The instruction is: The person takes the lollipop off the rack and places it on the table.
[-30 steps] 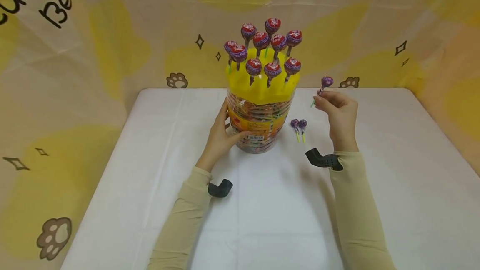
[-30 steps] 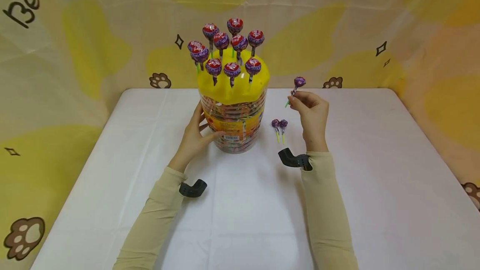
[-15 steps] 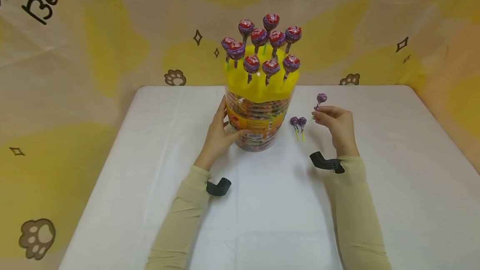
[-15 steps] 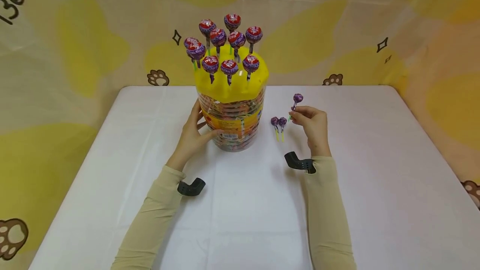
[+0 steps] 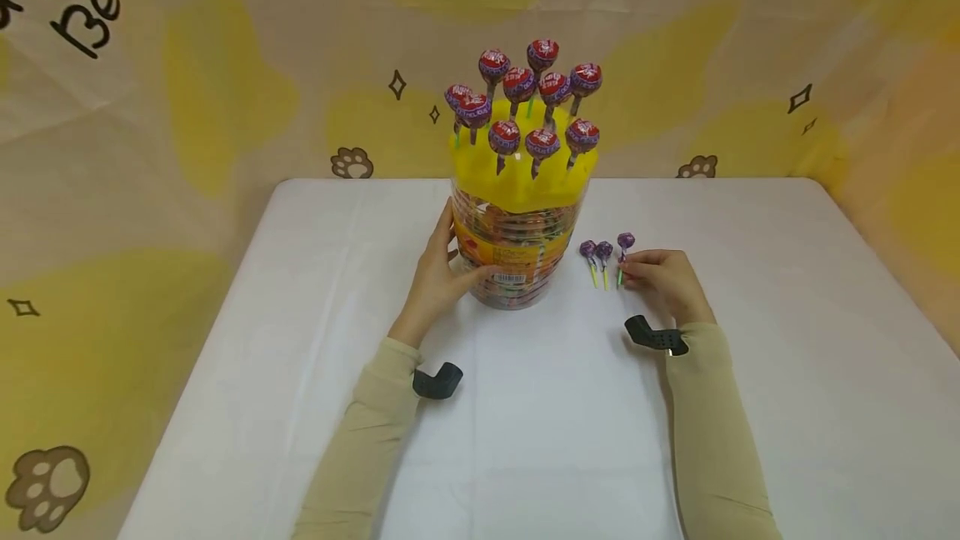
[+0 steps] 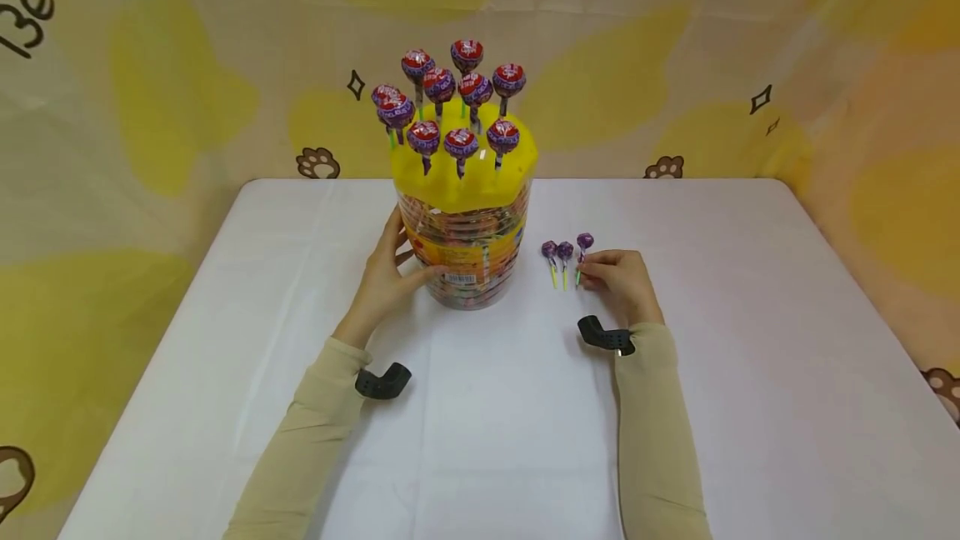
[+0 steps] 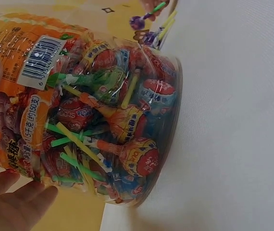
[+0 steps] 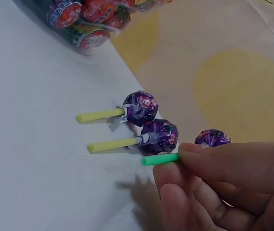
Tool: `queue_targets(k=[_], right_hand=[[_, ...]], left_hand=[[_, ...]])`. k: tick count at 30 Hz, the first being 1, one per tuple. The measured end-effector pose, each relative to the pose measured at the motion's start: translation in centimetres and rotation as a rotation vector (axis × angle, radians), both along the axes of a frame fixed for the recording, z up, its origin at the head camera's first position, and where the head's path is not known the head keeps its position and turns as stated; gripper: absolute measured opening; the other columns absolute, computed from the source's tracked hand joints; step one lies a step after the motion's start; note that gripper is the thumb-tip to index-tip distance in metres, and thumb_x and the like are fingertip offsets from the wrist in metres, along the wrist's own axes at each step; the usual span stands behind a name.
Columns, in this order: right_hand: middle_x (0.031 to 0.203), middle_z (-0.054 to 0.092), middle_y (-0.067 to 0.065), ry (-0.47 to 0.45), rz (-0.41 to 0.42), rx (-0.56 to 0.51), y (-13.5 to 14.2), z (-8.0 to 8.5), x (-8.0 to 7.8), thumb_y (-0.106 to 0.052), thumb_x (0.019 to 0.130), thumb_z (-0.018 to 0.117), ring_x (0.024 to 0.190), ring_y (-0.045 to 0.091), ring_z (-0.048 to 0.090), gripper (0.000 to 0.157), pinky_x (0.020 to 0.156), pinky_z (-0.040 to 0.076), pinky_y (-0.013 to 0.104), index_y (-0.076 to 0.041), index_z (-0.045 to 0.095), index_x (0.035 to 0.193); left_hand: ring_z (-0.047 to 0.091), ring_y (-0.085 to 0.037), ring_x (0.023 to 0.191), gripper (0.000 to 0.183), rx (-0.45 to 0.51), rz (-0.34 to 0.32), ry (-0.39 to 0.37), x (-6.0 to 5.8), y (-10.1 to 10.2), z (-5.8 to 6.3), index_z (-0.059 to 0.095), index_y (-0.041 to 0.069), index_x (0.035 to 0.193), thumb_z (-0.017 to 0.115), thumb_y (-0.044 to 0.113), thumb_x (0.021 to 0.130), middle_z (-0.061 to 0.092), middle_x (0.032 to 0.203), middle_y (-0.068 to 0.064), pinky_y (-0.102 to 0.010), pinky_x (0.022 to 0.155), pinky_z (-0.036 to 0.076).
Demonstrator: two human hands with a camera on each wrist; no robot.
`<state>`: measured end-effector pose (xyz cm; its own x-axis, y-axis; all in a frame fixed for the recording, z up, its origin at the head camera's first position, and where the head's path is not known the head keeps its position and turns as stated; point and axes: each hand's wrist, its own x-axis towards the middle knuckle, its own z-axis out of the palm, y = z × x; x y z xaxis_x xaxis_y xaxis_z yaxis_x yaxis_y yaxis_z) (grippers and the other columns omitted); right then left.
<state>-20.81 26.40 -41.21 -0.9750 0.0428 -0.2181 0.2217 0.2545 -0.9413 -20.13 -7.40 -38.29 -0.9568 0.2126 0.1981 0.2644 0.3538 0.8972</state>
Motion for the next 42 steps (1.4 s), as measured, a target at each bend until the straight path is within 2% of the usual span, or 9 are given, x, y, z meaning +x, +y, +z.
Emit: queue_targets(k=[6, 12, 22, 31, 35, 42], right_hand=[[0.073, 0.064, -0.008, -0.026, -0.009, 0.012, 0.16, -1.02, 0.02, -0.001, 0.090, 0.061, 0.064, 0.002, 0.061, 0.036, 0.065, 0.054, 0.016, 0.023, 0.053, 0.115], [0.071, 0.064, -0.009, -0.021, -0.022, 0.008, -0.11, -1.03, 0.01, -0.001, 0.088, 0.063, 0.062, 0.001, 0.060, 0.037, 0.063, 0.052, 0.014, 0.023, 0.053, 0.114], [0.064, 0.062, -0.010, -0.016, -0.079, 0.057, -0.54, -0.98, 0.02, -0.003, 0.086, 0.066, 0.058, 0.001, 0.058, 0.031, 0.059, 0.051, 0.013, 0.019, 0.059, 0.106], [0.065, 0.062, -0.009, -0.006, -0.084, 0.054, -0.52, -1.05, 0.01, -0.002, 0.085, 0.067, 0.057, 0.000, 0.058, 0.031, 0.058, 0.051, 0.013, 0.020, 0.059, 0.106], [0.066, 0.062, -0.009, -0.008, -0.067, 0.095, -0.50, -0.91, 0.03, -0.003, 0.086, 0.067, 0.058, 0.000, 0.059, 0.033, 0.059, 0.052, 0.013, 0.020, 0.058, 0.108], [0.071, 0.065, -0.007, -0.008, -0.058, 0.260, -0.47, -0.55, 0.10, -0.012, 0.085, 0.069, 0.061, -0.002, 0.060, 0.033, 0.061, 0.049, 0.011, 0.013, 0.064, 0.106]], left_hand=[[0.028, -0.028, 0.138, 0.101, 0.039, 0.001, 0.012, 0.31, 0.00, -0.39, 0.007, 0.017, 0.153, 0.076, 0.019, 0.080, 0.018, 0.156, -0.005, -0.040, 0.108, 0.033], [0.032, -0.029, 0.135, 0.100, 0.043, 0.014, 0.062, 0.36, -0.05, -0.52, 0.010, 0.014, 0.153, 0.077, 0.018, 0.080, 0.021, 0.155, -0.008, -0.041, 0.107, 0.036], [0.035, -0.025, 0.134, 0.099, 0.052, 0.024, 0.059, 0.37, 0.03, -0.53, 0.011, 0.015, 0.153, 0.077, 0.019, 0.079, 0.025, 0.154, -0.006, -0.040, 0.106, 0.037], [0.034, -0.025, 0.135, 0.098, 0.059, 0.027, 0.042, 0.39, 0.09, -0.38, 0.012, 0.016, 0.153, 0.077, 0.020, 0.079, 0.025, 0.154, -0.004, -0.040, 0.106, 0.037], [0.034, -0.025, 0.135, 0.098, 0.058, 0.027, 0.033, 0.36, 0.07, -0.43, 0.011, 0.016, 0.153, 0.077, 0.020, 0.080, 0.024, 0.154, -0.004, -0.040, 0.106, 0.037], [0.033, -0.025, 0.135, 0.099, 0.041, 0.032, 0.027, 0.26, 0.06, -0.47, 0.011, 0.017, 0.153, 0.077, 0.019, 0.079, 0.024, 0.154, -0.004, -0.039, 0.106, 0.037]])
